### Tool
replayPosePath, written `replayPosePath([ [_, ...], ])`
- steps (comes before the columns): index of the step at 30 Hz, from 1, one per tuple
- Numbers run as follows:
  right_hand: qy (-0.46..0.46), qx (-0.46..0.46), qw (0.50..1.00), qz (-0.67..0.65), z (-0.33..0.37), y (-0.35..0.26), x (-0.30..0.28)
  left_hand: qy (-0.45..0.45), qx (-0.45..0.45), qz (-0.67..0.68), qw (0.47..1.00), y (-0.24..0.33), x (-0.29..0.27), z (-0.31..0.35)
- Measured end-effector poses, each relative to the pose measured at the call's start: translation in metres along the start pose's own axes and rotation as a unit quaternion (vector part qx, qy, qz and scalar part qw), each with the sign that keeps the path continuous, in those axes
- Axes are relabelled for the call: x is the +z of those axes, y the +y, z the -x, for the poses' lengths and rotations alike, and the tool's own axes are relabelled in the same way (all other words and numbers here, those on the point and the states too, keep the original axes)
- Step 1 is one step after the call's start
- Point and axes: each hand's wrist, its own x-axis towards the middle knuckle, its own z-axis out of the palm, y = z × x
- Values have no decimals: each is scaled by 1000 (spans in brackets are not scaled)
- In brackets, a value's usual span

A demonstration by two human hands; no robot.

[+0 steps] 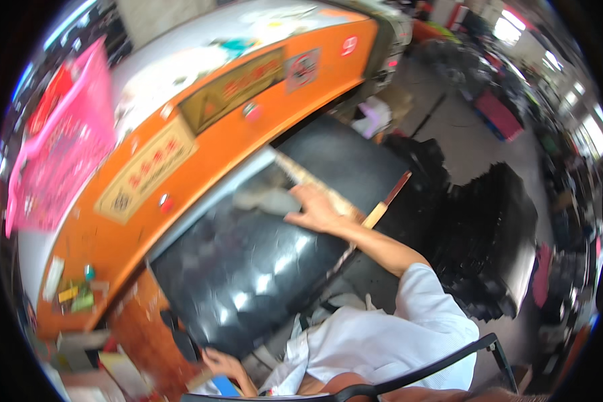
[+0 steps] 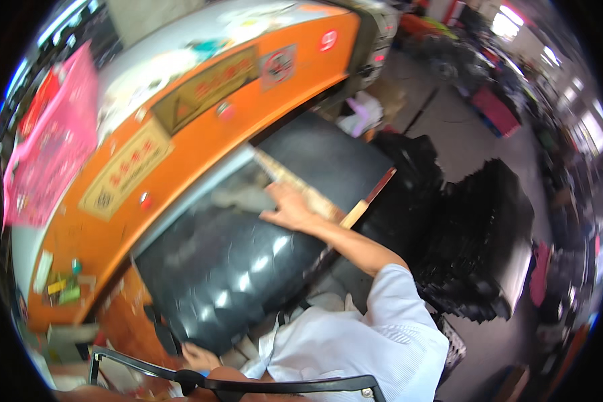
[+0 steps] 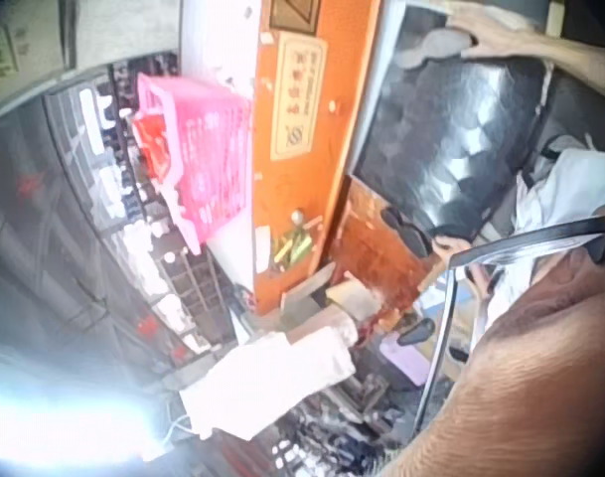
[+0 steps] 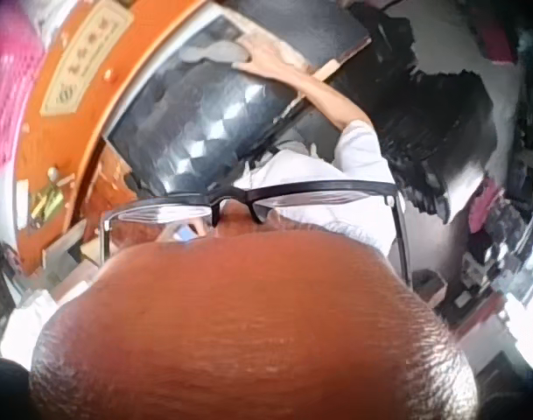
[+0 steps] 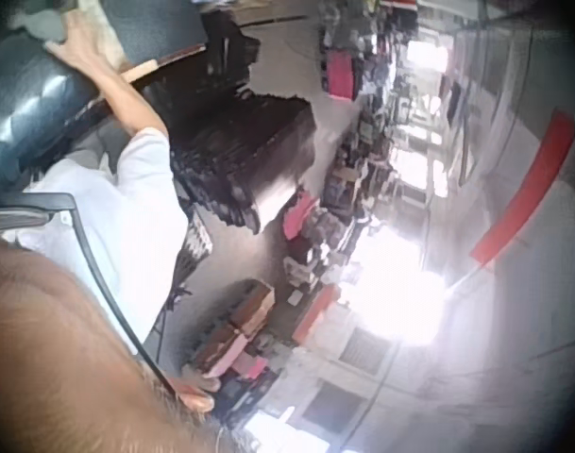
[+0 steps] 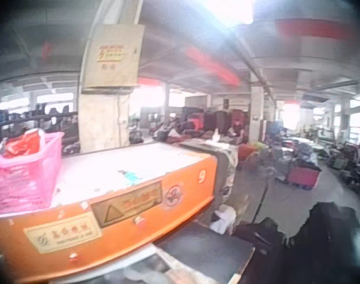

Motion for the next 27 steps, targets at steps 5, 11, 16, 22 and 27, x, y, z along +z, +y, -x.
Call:
replayPosePath([
  [5,-44,-163,984,52,10,10,16,-9,77,-47,996,14,20,25],
  [11,-47,-141,989,14,54,24,20,-41,107,-73,991,64,56,29],
  [16,-62,-85,991,-81,51,24,23,-48,121,-93,987,90,70,34],
  [22,-87,-6,983,-162,36,29,28,-49,130,-104,985,103,75,42],
  [27,-88,-8,988,-129,39,24,10,-48,125,-117,984,104,68,48],
])
